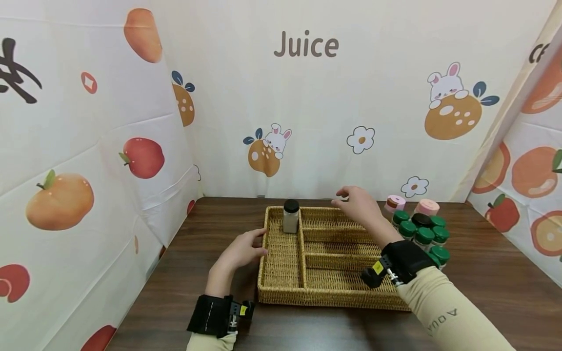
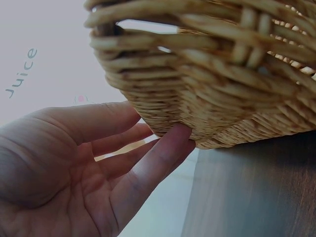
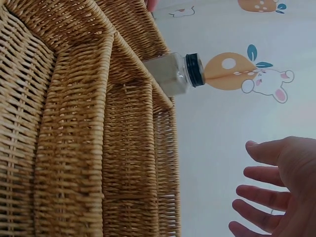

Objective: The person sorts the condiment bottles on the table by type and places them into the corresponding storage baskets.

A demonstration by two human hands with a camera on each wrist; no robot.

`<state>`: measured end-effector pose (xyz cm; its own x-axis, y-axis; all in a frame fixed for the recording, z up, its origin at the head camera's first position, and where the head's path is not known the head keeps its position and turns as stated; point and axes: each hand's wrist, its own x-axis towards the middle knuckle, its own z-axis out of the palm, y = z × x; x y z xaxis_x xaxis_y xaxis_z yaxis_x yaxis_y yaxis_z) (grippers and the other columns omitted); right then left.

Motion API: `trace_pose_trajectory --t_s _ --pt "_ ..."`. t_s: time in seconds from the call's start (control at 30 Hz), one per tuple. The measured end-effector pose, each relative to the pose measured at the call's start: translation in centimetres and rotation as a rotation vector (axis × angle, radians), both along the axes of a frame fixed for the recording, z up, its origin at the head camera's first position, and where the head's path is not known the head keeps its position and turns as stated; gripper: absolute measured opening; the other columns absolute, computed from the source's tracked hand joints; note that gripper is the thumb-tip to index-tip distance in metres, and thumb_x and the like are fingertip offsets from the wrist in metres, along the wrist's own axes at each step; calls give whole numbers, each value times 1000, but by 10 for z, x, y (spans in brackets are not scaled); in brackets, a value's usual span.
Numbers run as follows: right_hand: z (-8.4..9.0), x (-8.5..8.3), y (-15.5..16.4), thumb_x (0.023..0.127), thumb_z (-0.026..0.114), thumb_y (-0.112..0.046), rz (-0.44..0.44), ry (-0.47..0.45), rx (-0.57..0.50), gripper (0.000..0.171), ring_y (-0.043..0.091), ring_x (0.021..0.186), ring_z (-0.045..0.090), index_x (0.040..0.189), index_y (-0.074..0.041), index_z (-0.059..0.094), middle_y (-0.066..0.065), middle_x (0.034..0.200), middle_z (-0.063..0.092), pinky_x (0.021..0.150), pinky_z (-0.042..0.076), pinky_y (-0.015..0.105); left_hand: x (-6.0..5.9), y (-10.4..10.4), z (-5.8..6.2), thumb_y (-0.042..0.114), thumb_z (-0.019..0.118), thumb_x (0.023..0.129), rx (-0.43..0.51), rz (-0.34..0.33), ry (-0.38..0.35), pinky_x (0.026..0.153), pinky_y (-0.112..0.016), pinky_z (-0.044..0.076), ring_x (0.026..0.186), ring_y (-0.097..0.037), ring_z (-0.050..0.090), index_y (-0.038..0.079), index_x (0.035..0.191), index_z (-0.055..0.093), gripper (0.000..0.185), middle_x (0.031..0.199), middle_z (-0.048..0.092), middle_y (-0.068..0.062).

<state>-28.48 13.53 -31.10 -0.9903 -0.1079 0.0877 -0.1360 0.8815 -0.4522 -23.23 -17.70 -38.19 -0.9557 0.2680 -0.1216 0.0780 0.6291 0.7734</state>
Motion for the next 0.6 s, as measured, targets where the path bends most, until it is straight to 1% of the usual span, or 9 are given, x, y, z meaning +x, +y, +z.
trace_pose_trajectory --t_s 0.13,0.37,0.5,0.6 --pt "5 5 6 101 58 -34 6 -12 2 43 39 122 59 132 -5 61 22 137 59 96 50 53 -1 0 0 9 65 96 -13 -1 6 87 -43 55 127 -35 58 7 153 41 61 150 48 -21" --pt "14 15 19 101 58 -33 37 -15 12 41 41 122 58 131 -5 62 23 136 59 94 50 53 0 2 1 8 65 96 -1 -6 -2 82 -40 56 123 -34 60 8 153 41 61 150 49 -21" --pt "17 22 25 100 59 -32 60 -21 8 41 41 121 59 130 -3 63 23 133 61 93 51 53 0 2 0 8 65 96 -5 -5 3 87 -43 55 126 -35 59 7 152 41 61 149 49 -21" --pt "18 26 30 100 60 -30 82 -13 10 40 43 119 60 127 -1 64 23 128 64 93 51 53 0 2 -1 8 65 96 -3 -2 0 87 -44 55 126 -35 59 7 152 41 61 149 50 -21"
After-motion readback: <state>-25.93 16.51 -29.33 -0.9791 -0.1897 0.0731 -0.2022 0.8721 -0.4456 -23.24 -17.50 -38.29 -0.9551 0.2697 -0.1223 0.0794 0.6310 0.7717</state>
